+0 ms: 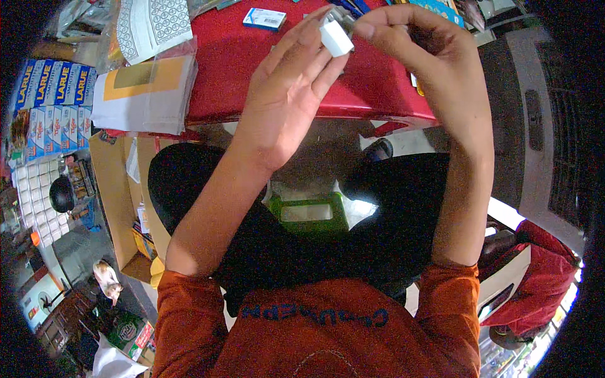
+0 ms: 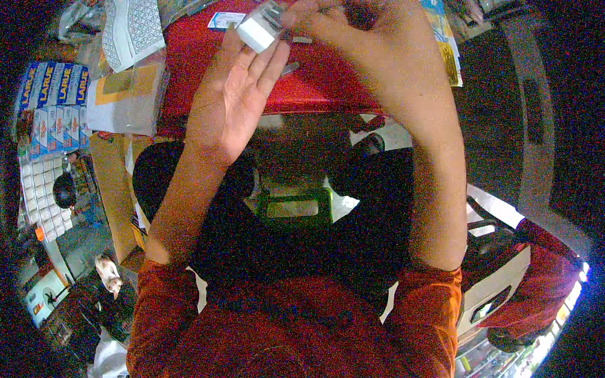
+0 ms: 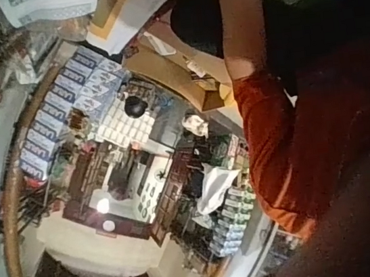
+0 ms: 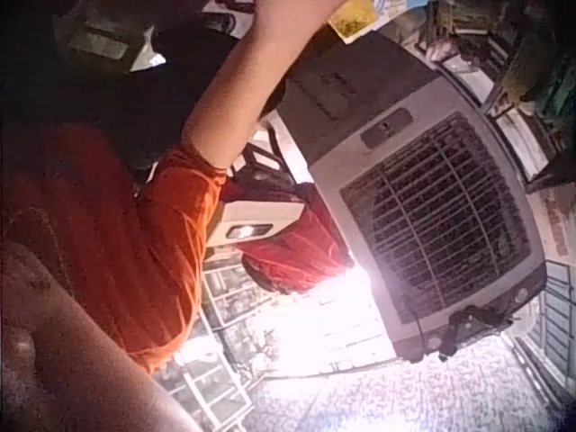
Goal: The recorder is assembling small metal components of a stapler mechanism.
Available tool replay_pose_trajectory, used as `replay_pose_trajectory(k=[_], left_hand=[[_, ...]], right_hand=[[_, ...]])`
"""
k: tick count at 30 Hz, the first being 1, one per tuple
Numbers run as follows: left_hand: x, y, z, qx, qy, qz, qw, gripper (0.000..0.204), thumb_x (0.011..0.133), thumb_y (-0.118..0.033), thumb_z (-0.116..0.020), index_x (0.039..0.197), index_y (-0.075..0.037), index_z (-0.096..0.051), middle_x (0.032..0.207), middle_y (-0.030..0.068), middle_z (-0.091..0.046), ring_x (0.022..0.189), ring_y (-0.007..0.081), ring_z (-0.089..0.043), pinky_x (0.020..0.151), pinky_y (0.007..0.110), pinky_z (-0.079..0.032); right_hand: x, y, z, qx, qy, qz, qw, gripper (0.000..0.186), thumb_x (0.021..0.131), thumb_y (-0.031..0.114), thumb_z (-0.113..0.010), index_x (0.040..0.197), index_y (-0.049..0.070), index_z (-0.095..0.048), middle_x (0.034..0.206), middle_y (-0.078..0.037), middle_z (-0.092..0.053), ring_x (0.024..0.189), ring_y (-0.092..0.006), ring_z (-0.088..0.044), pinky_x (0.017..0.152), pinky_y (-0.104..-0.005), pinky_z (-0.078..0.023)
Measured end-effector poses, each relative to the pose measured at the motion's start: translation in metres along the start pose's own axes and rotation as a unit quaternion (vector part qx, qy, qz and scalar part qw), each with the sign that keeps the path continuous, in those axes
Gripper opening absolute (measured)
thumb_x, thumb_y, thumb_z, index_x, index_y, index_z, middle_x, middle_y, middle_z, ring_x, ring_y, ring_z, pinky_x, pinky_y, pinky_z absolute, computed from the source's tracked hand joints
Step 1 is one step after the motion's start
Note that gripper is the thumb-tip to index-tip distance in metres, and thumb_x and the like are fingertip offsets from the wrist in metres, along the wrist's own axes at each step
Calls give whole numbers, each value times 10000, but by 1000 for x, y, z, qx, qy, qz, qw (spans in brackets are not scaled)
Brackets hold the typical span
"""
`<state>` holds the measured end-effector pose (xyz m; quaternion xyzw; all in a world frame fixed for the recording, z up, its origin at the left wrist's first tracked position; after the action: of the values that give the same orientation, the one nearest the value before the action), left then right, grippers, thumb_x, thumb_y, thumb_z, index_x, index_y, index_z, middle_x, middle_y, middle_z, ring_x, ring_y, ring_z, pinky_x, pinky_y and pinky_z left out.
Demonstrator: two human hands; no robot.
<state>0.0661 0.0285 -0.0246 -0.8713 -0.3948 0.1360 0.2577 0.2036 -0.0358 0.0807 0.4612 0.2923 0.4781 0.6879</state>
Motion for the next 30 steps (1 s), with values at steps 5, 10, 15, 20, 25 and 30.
replay_pose_trajectory(k=[5, 10, 15, 20, 25, 30], left_hand=[[-5, 3, -22, 63, 42, 1, 997, 609, 1029, -326, -673, 1507, -14, -460, 1511, 103, -527, 1460, 221, -454, 1275, 416, -299], [-6, 6, -19, 49, 29, 12, 998, 613, 1028, -343, -673, 1511, -35, -455, 1505, 108, -529, 1451, 227, -460, 1271, 418, -303], [-4, 6, -16, 2, 9, 23, 1000, 616, 1028, -414, -661, 1488, -57, -459, 1488, 116, -535, 1434, 244, -473, 1262, 420, -321], [-3, 0, -16, 5, -11, 30, 999, 654, 1030, -536, -608, 1413, -19, -494, 1402, 138, -561, 1356, 241, -521, 1208, 391, -393], [-3, 0, -14, 22, -38, 40, 998, 656, 1047, -589, -527, 1404, -38, -522, 1369, 114, -587, 1286, 234, -556, 1151, 376, -436], [-2, 1, -3, 56, -46, 45, 996, 616, 1063, -590, -479, 1424, -93, -531, 1398, 98, -603, 1291, 236, -566, 1153, 395, -436]], right_hand=[[-7, 18, 6, -25, 6, -13, 1000, 205, 952, 157, -755, 1012, -38, -768, 861, -75, -738, 775, -104, -639, 691, -272, -500], [-2, -9, 4, -100, -10, 91, 991, 193, 972, 147, -727, 1096, 3, -760, 1030, -27, -740, 891, -60, -602, 809, -248, -480], [-10, 18, 2, -108, -94, 80, 987, 182, 947, 129, -748, 1024, -35, -763, 889, -85, -739, 746, -106, -622, 680, -276, -489], [-16, 42, -7, -193, -42, 192, 961, 192, 932, 117, -718, 1083, 10, -768, 894, -85, -685, 734, -152, -599, 669, -305, -473], [-9, 16, -5, -149, 38, 305, 940, 248, 882, 105, -712, 1109, 27, -773, 856, -85, -624, 794, -194, -600, 693, -345, -474], [-14, 27, -7, -181, 50, 298, 936, 254, 878, 112, -691, 1103, 27, -774, 849, -83, -604, 799, -196, -589, 700, -352, -471]])
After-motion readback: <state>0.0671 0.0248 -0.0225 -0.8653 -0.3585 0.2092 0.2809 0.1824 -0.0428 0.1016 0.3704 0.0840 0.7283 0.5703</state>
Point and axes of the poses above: each hand's wrist, its own x-axis towards the middle knuckle, its own z-axis out of the back of the hand, y = z × x, the point moved 7 cm from there along x, towards the middle knuckle
